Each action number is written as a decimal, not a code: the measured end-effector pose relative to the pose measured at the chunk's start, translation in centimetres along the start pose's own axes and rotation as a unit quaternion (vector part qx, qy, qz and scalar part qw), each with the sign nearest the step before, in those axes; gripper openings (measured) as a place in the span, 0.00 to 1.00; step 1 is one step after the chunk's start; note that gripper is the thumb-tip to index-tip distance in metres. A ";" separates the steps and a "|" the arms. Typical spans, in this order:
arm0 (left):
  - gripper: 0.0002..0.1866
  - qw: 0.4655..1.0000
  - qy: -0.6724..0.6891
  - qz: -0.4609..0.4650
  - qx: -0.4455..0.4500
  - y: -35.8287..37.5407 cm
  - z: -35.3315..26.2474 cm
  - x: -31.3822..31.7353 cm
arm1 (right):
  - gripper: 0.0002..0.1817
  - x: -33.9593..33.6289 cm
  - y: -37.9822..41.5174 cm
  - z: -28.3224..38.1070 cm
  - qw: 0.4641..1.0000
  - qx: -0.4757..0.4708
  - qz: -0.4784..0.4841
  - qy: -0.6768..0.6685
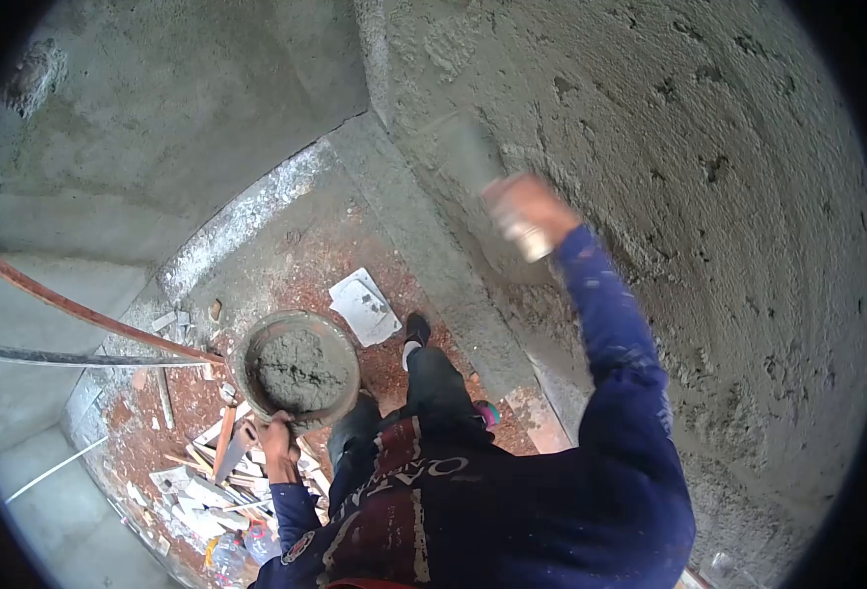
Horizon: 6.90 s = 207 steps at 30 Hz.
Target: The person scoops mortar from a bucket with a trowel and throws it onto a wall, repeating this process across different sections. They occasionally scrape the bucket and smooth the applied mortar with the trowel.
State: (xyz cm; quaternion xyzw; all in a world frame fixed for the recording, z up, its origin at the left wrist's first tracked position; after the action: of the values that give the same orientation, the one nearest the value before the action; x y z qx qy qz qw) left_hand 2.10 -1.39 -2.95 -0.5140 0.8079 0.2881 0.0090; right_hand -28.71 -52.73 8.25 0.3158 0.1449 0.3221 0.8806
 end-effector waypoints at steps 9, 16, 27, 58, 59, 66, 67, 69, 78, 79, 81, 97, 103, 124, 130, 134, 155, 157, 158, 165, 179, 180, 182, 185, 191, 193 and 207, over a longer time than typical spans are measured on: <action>0.09 0.980 -0.075 0.167 -0.075 1.9 -2.6 2.3 | 0.23 12.3 23.7 11.9 0.894 -0.169 -0.176 0.376; 0.26 0.913 -0.108 0.277 0.279 0.0 -3.4 4.6 | 0.11 26.0 14.9 -10.0 0.602 -0.154 -0.099 0.777; 0.18 0.936 -0.033 0.339 0.086 1.1 0.5 0.0 | 0.15 35.8 20.3 -20.4 0.905 -0.087 -0.085 0.409; 0.28 0.986 0.110 0.119 -0.029 -0.1 11.0 -7.8 | 0.18 40.0 20.0 -12.5 0.861 -0.234 0.092 0.442; 0.28 0.989 0.091 0.114 -0.021 0.4 10.9 -8.3 | 0.17 40.5 20.2 -11.0 0.877 -0.230 0.126 0.403; 0.39 0.981 0.137 -0.109 -0.087 4.6 14.4 -13.2 | 0.22 28.9 14.9 -5.9 0.874 -0.191 0.363 0.259; 0.41 0.983 0.101 -0.120 -0.093 4.3 16.3 -14.4 | 0.18 22.1 13.0 -5.6 0.888 -0.188 0.264 0.325; 0.44 0.988 0.041 -0.118 -0.088 3.2 20.9 -16.9 | 0.17 6.9 13.4 -1.4 0.967 -0.017 0.114 0.228; 0.17 0.994 0.060 -0.009 -0.088 4.4 9.8 -5.8 | 0.19 4.9 32.6 17.2 0.720 -0.328 -0.326 0.518; 0.16 0.994 0.083 0.020 -0.073 3.3 10.9 -4.8 | 0.18 9.6 30.2 14.9 0.818 -0.194 -0.224 0.494; 0.12 0.994 0.006 0.085 -0.069 5.4 3.8 -2.1 | 0.15 15.2 25.4 6.2 0.783 -0.277 -0.101 0.547; 0.20 0.898 -0.058 0.387 0.202 4.1 -0.4 -0.4 | 0.16 36.0 22.8 -23.3 0.909 -0.108 -0.079 0.395; 0.16 0.934 0.059 0.351 0.028 3.9 1.9 -3.7 | 0.16 36.1 27.8 -19.7 0.868 -0.225 -0.175 0.407; 0.14 0.952 0.033 0.299 -0.062 3.2 4.5 -7.5 | 0.20 36.6 21.7 -21.9 0.823 -0.135 -0.081 0.545; 0.13 0.960 -0.028 0.217 -0.176 3.1 5.2 -10.0 | 0.17 38.7 18.8 -23.4 0.841 -0.124 -0.084 0.520; 0.27 0.978 0.117 0.169 -0.028 0.6 7.9 -10.5 | 0.13 42.7 18.5 -18.8 0.783 -0.252 -0.055 0.567; 0.24 0.986 0.081 -0.063 -0.127 2.6 11.5 -12.0 | 0.20 -1.4 29.2 28.2 0.859 -0.323 -0.338 0.208; 0.24 0.986 0.103 -0.033 -0.127 1.4 10.6 -9.3 | 0.18 2.2 30.6 26.7 0.854 -0.334 -0.298 0.266; 0.23 0.993 0.077 -0.003 -0.088 1.2 8.4 -7.8 | 0.19 6.0 30.1 24.8 0.828 -0.333 -0.326 0.312; 0.18 0.970 -0.104 0.175 0.132 -2.0 2.3 2.0 | 0.11 24.2 16.2 -2.8 0.610 -0.198 -0.164 0.750; 0.24 0.827 -0.253 0.427 0.265 -6.7 9.4 2.0 | 0.26 36.6 21.9 -20.2 0.856 -0.166 -0.226 0.434; 0.25 0.873 -0.171 0.416 0.189 -3.7 4.9 0.6 | 0.25 36.2 23.1 -18.7 0.846 -0.165 -0.244 0.445; 0.29 0.933 0.021 0.356 0.045 3.1 -4.7 -2.5 | 0.24 36.3 24.2 -18.0 0.845 -0.157 -0.250 0.447; 0.31 0.924 -0.055 0.376 -0.043 3.0 -2.5 -3.4 | 0.24 36.3 23.7 -18.9 0.872 -0.084 -0.186 0.446; 0.19 0.935 -0.125 0.325 -0.070 0.9 4.0 -3.5 | 0.22 34.5 23.9 -19.5 0.850 -0.141 -0.186 0.472; 0.15 0.923 -0.135 0.351 -0.087 3.2 -1.7 -3.8 | 0.19 33.7 22.2 -21.6 0.844 -0.098 -0.137 0.509; 0.10 0.982 0.065 0.176 -0.038 3.2 0.4 -0.8 | 0.19 30.2 14.8 -17.0 0.839 -0.157 -0.051 0.518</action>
State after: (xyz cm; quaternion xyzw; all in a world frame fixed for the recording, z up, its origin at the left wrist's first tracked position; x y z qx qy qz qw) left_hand -0.28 0.43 -1.54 -0.3814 0.8730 0.2820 -0.1140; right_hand -20.93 -16.20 3.36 -0.0478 0.5435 0.4117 0.7299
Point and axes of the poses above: each hand's wrist, its own y-axis away from the middle knuckle, its own x-axis out of the palm, z = x × y, the point moved 7 cm from there along -y, towards the middle knuckle, and after that the axes turned 6 degrees about x, right-handed, at the moved point
